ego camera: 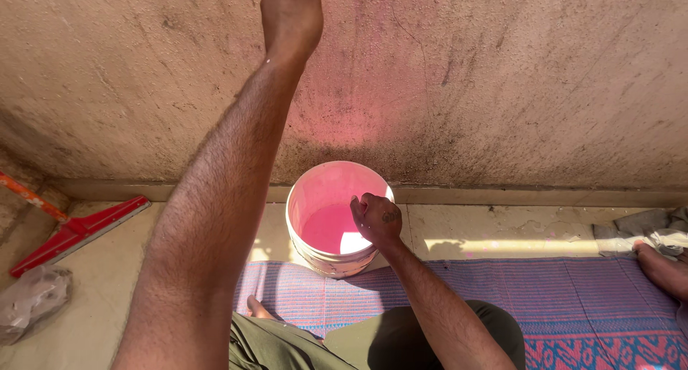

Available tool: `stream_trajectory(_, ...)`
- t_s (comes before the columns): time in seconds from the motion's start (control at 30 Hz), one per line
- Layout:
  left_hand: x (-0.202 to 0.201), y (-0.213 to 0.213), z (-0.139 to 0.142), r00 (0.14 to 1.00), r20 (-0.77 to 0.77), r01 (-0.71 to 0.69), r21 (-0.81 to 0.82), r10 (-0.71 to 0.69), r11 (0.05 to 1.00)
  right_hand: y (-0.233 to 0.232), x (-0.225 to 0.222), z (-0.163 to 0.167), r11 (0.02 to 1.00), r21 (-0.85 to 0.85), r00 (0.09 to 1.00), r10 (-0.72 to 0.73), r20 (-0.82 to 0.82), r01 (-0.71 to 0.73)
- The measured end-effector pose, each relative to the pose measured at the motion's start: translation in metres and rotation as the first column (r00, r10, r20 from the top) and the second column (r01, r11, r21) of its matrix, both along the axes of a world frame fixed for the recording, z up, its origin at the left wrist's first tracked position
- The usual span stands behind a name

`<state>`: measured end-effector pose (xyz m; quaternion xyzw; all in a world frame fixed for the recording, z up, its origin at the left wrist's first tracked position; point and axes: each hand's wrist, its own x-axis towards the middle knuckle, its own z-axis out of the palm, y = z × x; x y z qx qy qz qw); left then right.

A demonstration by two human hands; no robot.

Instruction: The person sits on a floor mat holding a bucket of pink paint, repeatedly dipping and squeezing a small paint roller in the bucket. They lift the roller and roll pink paint onto the wall above the bucket at intervals, then return it to the bucket.

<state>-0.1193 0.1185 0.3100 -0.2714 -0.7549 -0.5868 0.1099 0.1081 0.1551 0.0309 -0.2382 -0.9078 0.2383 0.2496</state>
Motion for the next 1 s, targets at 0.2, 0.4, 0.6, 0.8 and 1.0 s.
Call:
stream_trajectory(0.2,0.033,-0.043,-0.062,0.995,0.059,-0.066,-0.229,0.082,0.971,-0.009,0.005,0.016,1.000,-0.013,0.998,-0.024,0.050,0.024)
stream_trajectory(0.4,0.063,-0.068,-0.147,0.988,0.111,-0.072,-0.282,0.107,0.957,-0.018,0.011,0.025,0.999,0.023,0.999,-0.044,0.017,0.044)
stream_trajectory(0.6,0.079,-0.091,-0.223,0.965,0.234,-0.041,-0.314,0.119,0.949,-0.014,0.009,0.020,1.000,0.013,0.999,-0.007,0.041,0.007)
stream_trajectory(0.8,0.081,-0.097,-0.249,0.977,0.174,-0.071,-0.278,0.123,0.958,-0.002,0.002,-0.002,1.000,-0.012,1.000,0.009,-0.009,-0.009)
stream_trajectory(1.0,0.076,-0.093,-0.269,0.985,0.160,-0.032,-0.215,0.068,0.976,0.010,-0.003,-0.022,0.994,-0.086,0.993,0.050,-0.108,-0.060)
